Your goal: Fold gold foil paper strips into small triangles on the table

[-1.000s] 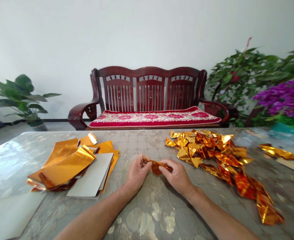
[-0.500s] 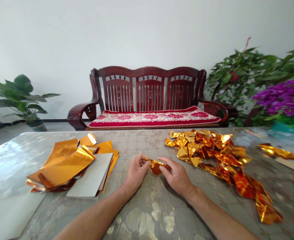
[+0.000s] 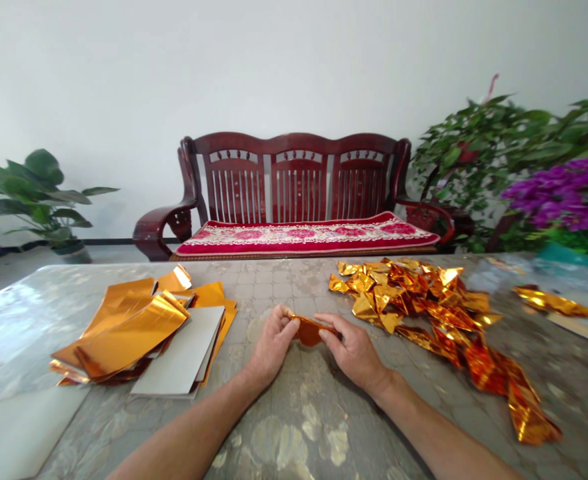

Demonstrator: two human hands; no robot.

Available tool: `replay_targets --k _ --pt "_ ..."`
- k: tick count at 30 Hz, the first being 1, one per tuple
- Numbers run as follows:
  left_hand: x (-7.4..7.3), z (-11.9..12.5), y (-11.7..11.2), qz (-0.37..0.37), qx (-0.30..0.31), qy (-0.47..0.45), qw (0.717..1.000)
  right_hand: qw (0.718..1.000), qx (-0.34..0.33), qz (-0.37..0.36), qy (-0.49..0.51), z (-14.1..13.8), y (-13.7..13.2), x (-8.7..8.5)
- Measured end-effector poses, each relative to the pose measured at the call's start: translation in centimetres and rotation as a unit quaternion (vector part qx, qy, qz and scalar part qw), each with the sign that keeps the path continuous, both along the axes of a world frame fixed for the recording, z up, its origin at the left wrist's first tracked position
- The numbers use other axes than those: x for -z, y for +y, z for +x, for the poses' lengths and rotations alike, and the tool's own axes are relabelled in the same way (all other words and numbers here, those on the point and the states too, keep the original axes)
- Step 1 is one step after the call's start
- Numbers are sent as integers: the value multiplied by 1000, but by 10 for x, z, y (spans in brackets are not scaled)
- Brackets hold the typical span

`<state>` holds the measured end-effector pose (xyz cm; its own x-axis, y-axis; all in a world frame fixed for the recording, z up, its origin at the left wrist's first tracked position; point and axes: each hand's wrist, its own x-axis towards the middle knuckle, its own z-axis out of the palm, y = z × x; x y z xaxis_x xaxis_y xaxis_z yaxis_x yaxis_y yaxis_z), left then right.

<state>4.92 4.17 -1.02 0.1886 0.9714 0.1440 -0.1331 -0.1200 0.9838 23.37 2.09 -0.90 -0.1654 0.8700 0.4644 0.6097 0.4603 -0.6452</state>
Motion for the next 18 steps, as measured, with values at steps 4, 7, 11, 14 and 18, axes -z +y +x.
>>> replay_targets --k 4,7,11,14,18 --pt "-3 2 -1 -36 -1 4 999 1000 -1 -6 8 -1 -1 1" --pt "-6 4 -2 -48 -3 2 999 1000 -3 -13 15 0 -1 1" --pt "-9 5 -2 -52 6 -14 999 999 2 -32 21 0 -1 2" --pt "-8 5 -2 -56 5 -23 998 999 6 -38 30 -1 0 3" --pt "-5 4 0 -53 -13 -21 998 998 -22 -33 44 -1 0 2"
